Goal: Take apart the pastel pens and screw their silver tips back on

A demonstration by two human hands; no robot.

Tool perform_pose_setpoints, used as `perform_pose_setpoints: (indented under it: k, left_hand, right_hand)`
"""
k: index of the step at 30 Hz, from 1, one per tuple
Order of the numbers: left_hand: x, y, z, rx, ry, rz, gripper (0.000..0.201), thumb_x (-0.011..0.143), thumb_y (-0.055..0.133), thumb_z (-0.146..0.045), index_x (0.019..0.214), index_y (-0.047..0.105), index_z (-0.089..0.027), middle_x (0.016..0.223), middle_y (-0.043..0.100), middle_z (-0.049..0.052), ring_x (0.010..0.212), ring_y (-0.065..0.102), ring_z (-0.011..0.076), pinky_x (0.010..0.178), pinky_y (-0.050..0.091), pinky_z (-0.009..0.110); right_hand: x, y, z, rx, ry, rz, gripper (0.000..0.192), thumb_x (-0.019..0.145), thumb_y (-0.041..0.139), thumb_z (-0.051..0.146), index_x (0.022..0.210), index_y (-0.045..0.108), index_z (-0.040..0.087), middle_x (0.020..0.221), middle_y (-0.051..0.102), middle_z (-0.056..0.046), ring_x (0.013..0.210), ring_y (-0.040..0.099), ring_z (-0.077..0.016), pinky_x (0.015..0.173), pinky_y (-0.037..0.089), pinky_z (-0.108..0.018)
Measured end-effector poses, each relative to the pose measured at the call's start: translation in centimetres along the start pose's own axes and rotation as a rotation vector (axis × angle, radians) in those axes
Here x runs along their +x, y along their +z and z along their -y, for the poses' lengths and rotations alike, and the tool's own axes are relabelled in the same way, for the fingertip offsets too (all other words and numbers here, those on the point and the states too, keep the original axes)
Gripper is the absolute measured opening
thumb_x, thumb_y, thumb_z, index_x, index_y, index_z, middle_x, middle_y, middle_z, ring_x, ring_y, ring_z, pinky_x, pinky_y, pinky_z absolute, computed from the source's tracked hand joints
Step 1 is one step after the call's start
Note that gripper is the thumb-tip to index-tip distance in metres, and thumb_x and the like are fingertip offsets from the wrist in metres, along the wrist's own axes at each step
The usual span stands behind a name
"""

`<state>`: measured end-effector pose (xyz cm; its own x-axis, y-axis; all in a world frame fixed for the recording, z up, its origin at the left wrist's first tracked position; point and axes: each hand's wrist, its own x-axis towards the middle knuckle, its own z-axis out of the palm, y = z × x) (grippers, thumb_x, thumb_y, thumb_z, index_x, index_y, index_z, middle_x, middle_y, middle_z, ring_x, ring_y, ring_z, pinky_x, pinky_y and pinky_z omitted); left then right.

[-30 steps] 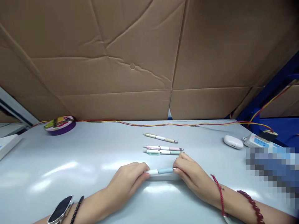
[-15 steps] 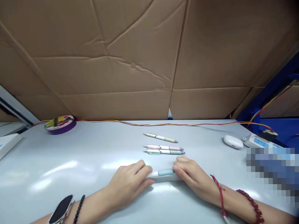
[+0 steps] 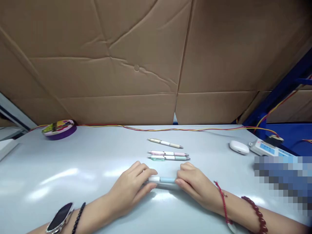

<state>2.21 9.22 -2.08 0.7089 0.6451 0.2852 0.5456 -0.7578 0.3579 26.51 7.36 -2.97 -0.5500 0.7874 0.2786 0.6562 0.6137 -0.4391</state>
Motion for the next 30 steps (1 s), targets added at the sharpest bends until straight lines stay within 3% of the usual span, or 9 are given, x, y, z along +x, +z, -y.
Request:
perform_pose_setpoints:
  k: [4,7,10,13,21,23,27,30]
  left_hand:
    - [0.2,-0.1,0.0,-0.036,-0.035,0.046,0.026,0.096,0.033,-0.027,0.082,0.055,-0.02,0.079,0.059,0.002,0.073,0.051,0.0174,0.064,0.04,0.026]
    - [0.2,0.2,0.0,-0.025,-0.02,0.017,0.018,0.094,0.038,-0.027,0.087,0.053,-0.02,0.083,0.06,0.002,0.074,0.053,0.017,0.067,0.04,0.027]
    - [0.0,0.6,0.1,0.044,0.0,-0.003,0.016,0.093,0.041,-0.028,0.084,0.05,-0.019,0.075,0.059,0.0,0.065,0.052,0.0159,0.06,0.038,0.025]
    - [0.0,0.4,-0.1,0.061,0.006,0.027,0.016,0.092,0.042,-0.033,0.088,0.048,-0.019,0.075,0.057,0.0,0.063,0.051,0.0158,0.056,0.037,0.025]
    - [0.4,0.0,-0.4,0.138,-0.06,0.077,0.034,0.095,0.021,-0.024,0.075,0.048,-0.019,0.079,0.052,0.002,0.067,0.049,0.0151,0.058,0.038,0.024]
    - [0.4,0.1,-0.3,0.167,-0.062,0.082,0.034,0.095,0.022,-0.026,0.075,0.048,-0.019,0.077,0.052,0.001,0.065,0.049,0.015,0.056,0.037,0.023]
    - [0.3,0.3,-0.2,0.194,-0.072,0.092,0.033,0.095,0.023,-0.027,0.072,0.046,-0.02,0.065,0.051,-0.002,0.058,0.047,0.015,0.053,0.033,0.023]
    - [0.2,0.2,-0.1,0.19,-0.073,0.084,0.033,0.095,0.023,-0.027,0.071,0.044,-0.02,0.062,0.05,-0.003,0.054,0.046,0.0146,0.051,0.031,0.023]
  right_hand:
    - [0.2,0.2,0.1,-0.079,-0.077,-0.008,0.052,0.098,0.015,0.041,0.059,0.04,0.018,0.057,0.043,0.0,0.057,0.038,-0.014,0.06,0.037,-0.027]
    - [0.2,0.4,0.1,-0.097,-0.065,-0.018,0.054,0.098,0.014,0.04,0.058,0.041,0.018,0.056,0.044,0.0,0.056,0.037,-0.0137,0.061,0.036,-0.028]
    - [0.2,0.5,0.3,-0.059,-0.011,-0.012,0.052,0.099,0.016,0.039,0.058,0.041,0.018,0.057,0.046,0.0,0.055,0.037,-0.0129,0.064,0.035,-0.029]
    - [0.2,0.3,0.7,-0.014,-0.009,-0.011,0.05,0.099,0.014,0.038,0.06,0.04,0.018,0.058,0.046,0.001,0.056,0.038,-0.0129,0.067,0.035,-0.031]
    - [0.2,0.0,1.2,-0.118,-0.074,-0.007,0.035,0.097,0.022,0.026,0.072,0.046,0.018,0.067,0.052,-0.002,0.064,0.043,-0.0153,0.071,0.035,-0.032]
    - [0.2,0.2,1.1,-0.12,-0.12,-0.005,0.036,0.097,0.023,0.03,0.073,0.047,0.018,0.066,0.052,-0.002,0.063,0.043,-0.015,0.071,0.035,-0.032]
    - [0.0,0.5,1.3,-0.194,-0.305,0.069,0.042,0.087,0.038,0.056,0.068,0.047,0.019,0.058,0.051,0.0,0.06,0.041,-0.0147,0.07,0.033,-0.033]
    - [0.0,0.6,1.7,-0.291,-0.374,0.128,0.037,0.08,0.051,0.051,0.062,0.045,0.019,0.056,0.053,0.002,0.06,0.041,-0.014,0.07,0.032,-0.032]
